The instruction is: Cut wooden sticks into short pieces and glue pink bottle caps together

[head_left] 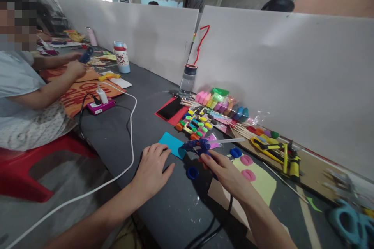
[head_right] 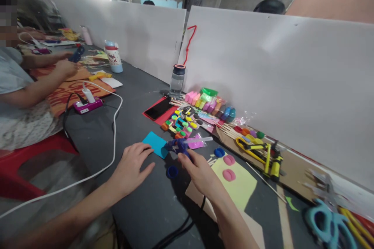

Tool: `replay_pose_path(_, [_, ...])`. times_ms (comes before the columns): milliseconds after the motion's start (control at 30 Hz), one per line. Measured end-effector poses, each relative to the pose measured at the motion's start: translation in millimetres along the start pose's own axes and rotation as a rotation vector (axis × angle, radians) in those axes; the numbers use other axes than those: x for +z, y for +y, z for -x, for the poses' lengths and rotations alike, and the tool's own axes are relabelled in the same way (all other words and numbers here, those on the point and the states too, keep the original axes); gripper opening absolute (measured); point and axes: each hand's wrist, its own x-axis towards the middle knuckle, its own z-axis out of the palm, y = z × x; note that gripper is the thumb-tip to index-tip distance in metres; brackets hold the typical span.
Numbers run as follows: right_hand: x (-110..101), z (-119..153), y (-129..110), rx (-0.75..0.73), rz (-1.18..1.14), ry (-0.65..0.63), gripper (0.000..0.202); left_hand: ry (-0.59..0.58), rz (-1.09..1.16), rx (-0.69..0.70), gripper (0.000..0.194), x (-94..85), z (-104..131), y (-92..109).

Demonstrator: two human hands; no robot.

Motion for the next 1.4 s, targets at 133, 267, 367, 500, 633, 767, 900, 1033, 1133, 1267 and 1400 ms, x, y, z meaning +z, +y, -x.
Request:
replay_pose_path(133, [-1, 1, -2, -0.011, -0.001, -0.024, 0.044, -0.002, -0.011, 0.001, 0.027, -0.6, 0, 0])
replay_pose_path(267, [1, 2, -1, -0.004, -0.025, 0.018, 0.043, -0.001, -0.036, 0.003, 0.026, 0.4, 0, -1])
replay_pose_path(367, [1, 3, -3, 0.008, -0.065, 0.036, 0.044, -0.001, -0.065, 0.011, 0.025, -0.5, 0, 1])
replay_pose_path(500, [0, 5, -11, 0.041, -0.183, 0.031, 0.052, 0.001, -0.12, 0.023, 0.026, -4.8, -2, 2])
replay_pose_path(633, [4, -3, -24, 0.088, -0.354, 0.037, 0.046, 0.021, -0.191, 0.02, 0.027, -9.0, -9, -8])
replay_pose_path(767, [27, -26, -37, 0.131, -0.553, 0.055, 0.03, 0.101, -0.238, 0.008, 0.032, -14.5, -14, -21])
replay_pose_path(900, [68, -51, -47, 0.212, -0.727, 0.046, 0.028, 0.207, -0.207, 0.076, 0.03, -23.6, -2, -23])
replay_pose_path(1033, [104, -63, -49, 0.277, -0.845, 0.022, 0.029, 0.276, -0.11, 0.131, 0.027, -29.6, 22, -21])
replay_pose_path(1133, [113, -54, -48, 0.252, -0.874, 0.033, 0.03, 0.272, -0.017, 0.161, 0.027, -32.3, 34, -18])
replay_pose_path(1267, [98, -17, -45, 0.126, -0.802, 0.076, 0.027, 0.285, 0.049, 0.242, 0.03, -37.5, 37, -4])
replay_pose_path(1400, [49, 32, -32, 0.023, -0.603, 0.093, 0.026, 0.233, 0.081, 0.362, 0.035, -34.4, 29, 23])
